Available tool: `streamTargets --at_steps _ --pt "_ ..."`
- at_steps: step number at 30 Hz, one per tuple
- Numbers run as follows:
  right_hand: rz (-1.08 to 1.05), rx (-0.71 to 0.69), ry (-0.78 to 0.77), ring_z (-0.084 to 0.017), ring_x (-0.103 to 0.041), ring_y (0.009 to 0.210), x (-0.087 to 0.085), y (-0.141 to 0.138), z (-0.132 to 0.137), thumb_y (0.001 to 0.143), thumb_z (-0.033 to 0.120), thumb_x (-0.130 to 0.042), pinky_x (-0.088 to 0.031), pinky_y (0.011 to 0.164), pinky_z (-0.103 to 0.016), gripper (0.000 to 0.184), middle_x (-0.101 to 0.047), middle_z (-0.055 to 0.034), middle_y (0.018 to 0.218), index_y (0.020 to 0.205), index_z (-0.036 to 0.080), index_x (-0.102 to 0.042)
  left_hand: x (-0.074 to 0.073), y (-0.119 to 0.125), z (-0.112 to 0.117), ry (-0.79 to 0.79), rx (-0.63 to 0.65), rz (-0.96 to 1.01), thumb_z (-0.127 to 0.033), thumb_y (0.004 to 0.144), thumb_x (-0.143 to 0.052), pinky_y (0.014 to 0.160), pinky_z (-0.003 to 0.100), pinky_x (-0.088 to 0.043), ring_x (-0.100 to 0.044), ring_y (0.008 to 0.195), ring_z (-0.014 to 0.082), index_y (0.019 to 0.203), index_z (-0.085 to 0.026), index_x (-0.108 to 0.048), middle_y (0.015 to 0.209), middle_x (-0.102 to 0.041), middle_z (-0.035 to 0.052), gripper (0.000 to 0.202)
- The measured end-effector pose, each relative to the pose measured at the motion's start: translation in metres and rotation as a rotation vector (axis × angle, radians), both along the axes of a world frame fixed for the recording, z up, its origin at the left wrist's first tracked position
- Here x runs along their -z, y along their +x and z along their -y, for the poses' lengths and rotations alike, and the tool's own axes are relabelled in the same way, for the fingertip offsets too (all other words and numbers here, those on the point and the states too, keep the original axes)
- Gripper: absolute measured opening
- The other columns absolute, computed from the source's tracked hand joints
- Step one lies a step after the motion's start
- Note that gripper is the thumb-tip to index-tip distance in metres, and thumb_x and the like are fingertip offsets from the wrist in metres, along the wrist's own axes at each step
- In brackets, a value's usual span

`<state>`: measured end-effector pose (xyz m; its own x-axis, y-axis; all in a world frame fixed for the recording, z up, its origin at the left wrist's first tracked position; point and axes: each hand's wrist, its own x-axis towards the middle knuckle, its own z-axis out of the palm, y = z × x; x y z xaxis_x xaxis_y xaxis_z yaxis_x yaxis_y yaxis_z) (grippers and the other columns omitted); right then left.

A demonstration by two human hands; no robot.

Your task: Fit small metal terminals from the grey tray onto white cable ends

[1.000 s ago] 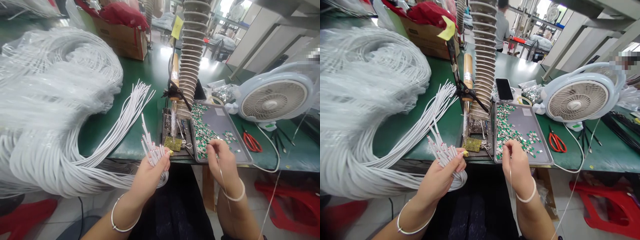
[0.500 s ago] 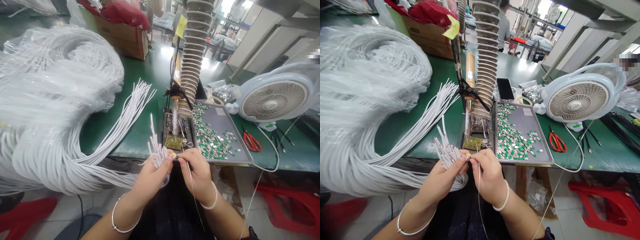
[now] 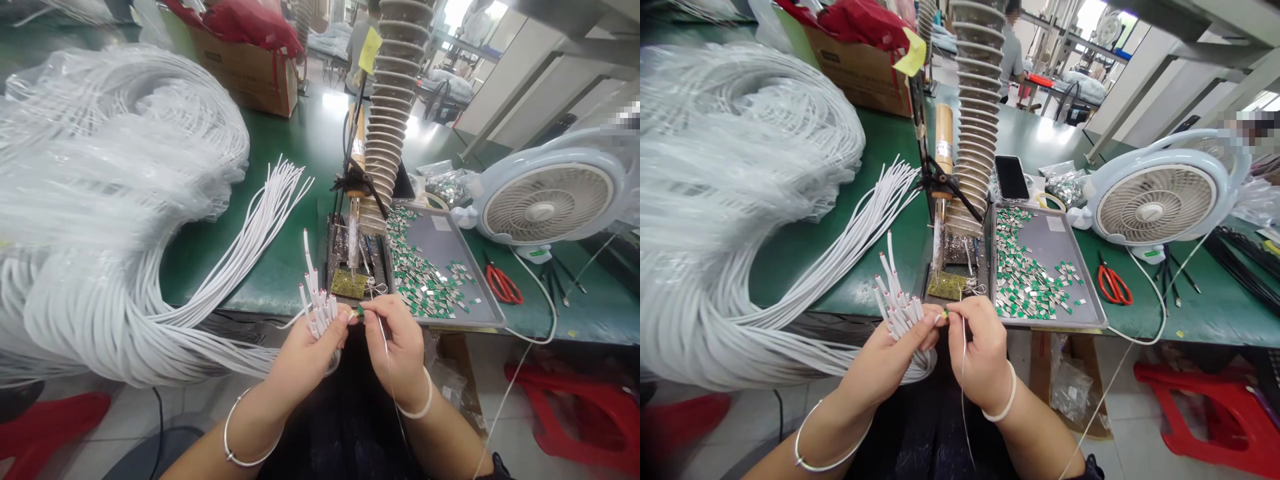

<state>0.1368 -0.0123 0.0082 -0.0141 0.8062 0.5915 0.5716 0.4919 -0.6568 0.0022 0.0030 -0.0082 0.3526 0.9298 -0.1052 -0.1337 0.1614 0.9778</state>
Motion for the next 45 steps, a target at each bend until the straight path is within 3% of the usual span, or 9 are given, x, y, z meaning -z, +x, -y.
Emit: streamTargets --at_steps 6,13,23,35,39,45 --pt "-0.096 0.035 -0.087 -0.013 -0.059 0.074 0.006 0.001 0.005 0.083 0.008 -0.049 -0.050 0.062 -0.026 0.019 -0.056 -0.0023 0.083 0.096 0.020 -0.056 0.002 0.004 0.001 -0.062 -0.093 0.097 -0.035 0.086 -0.051 0.062 0.026 -0.035 -0.043 0.062 0.0106 0.084 -0.017 -0.059 0.063 -0.045 -0.0030 0.020" --pt "-0.197 0.044 -0.158 -0.011 -0.059 0.069 0.011 -0.002 0.005 0.083 0.012 -0.051 -0.051 0.058 -0.024 0.015 -0.055 -0.0006 0.082 0.093 0.022 -0.055 -0.008 0.009 -0.001 -0.151 -0.145 0.182 -0.029 0.080 -0.059 0.056 0.022 -0.034 -0.041 0.058 0.0092 0.083 -0.016 -0.062 0.060 -0.045 -0.0044 0.014" --pt "-0.201 0.039 -0.170 -0.010 -0.056 0.062 0.009 -0.003 0.003 0.083 0.015 -0.052 -0.049 0.054 -0.024 0.007 -0.054 -0.0007 0.075 0.087 0.019 -0.056 -0.017 0.010 -0.001 -0.140 -0.140 0.155 -0.027 0.080 -0.057 0.061 0.022 -0.036 -0.043 0.061 0.0089 0.083 -0.017 -0.061 0.069 -0.050 -0.0035 0.011" --pt "-0.213 0.005 -0.206 -0.010 -0.055 0.060 0.009 0.000 0.002 0.084 0.018 -0.051 -0.048 0.053 -0.024 0.005 -0.054 -0.0007 0.074 0.084 0.019 -0.056 -0.015 0.009 0.000 -0.134 -0.158 0.092 -0.025 0.078 -0.059 0.068 0.021 -0.041 -0.050 0.070 0.0100 0.085 -0.018 -0.059 0.076 -0.056 -0.0029 0.010" --pt "-0.133 0.006 -0.147 -0.012 -0.056 0.065 0.009 0.001 0.001 0.085 0.015 -0.047 -0.050 0.058 -0.026 0.011 -0.055 -0.0018 0.077 0.090 0.019 -0.056 -0.016 0.009 -0.001 -0.136 -0.172 0.070 -0.025 0.077 -0.058 0.066 0.022 -0.040 -0.051 0.068 0.0104 0.084 -0.017 -0.060 0.074 -0.057 -0.0028 0.011" --pt "-0.038 0.091 0.136 -0.015 -0.055 0.070 0.011 0.004 0.000 0.083 0.004 -0.041 -0.050 0.063 -0.032 0.028 -0.055 -0.0022 0.073 0.101 0.020 -0.055 -0.019 0.009 -0.005 -0.216 -0.283 0.053 -0.030 0.072 -0.063 0.057 0.024 -0.035 -0.047 0.056 0.0104 0.086 -0.016 -0.062 0.063 -0.054 -0.0043 0.020"
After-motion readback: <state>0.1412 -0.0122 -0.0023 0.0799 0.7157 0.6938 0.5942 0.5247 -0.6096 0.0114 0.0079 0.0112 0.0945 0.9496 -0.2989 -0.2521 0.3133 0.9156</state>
